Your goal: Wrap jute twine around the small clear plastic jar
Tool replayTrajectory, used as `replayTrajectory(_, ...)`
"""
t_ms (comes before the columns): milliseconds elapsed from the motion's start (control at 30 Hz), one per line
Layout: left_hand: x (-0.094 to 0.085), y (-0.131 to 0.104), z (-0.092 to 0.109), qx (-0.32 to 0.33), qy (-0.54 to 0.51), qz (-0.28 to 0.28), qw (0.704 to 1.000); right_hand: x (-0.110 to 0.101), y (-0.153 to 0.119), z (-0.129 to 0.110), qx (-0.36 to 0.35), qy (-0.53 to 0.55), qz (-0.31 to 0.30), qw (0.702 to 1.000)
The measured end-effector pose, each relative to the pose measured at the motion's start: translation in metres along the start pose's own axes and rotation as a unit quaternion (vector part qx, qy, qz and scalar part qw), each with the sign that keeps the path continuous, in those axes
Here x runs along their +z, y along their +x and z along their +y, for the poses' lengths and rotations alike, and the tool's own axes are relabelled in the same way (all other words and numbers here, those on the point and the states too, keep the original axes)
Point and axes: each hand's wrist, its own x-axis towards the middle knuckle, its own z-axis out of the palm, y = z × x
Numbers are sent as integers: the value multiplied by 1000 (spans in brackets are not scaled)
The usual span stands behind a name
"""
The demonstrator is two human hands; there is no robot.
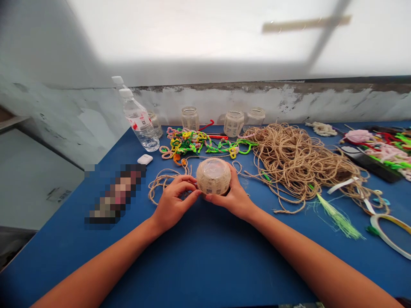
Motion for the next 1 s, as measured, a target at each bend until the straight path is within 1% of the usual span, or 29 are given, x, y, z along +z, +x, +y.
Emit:
replayTrajectory(100,1,0,-1,-7,1,-6,1000,-1,-1,2,2,2,-2,1000)
replayTrajectory(300,3,1,-3,-4,-12,-21,1000,-4,0,6,4,-31,15,999)
replayTrajectory(467,2,2,-2,7,-20,-30,999,-3,1,2,9,7,9,1000)
replayTrajectory(600,2,1,-2,9,-8,-30,999,-1,0,1,-5,16,2,1000)
replayTrajectory(900,2,-3,-1,38,12,-24,999,1,-2,4,-47,-36,24,998)
replayTrajectory(1000,2,-4,0,41,15,-21,999,2,-2,3,-41,-32,19,998)
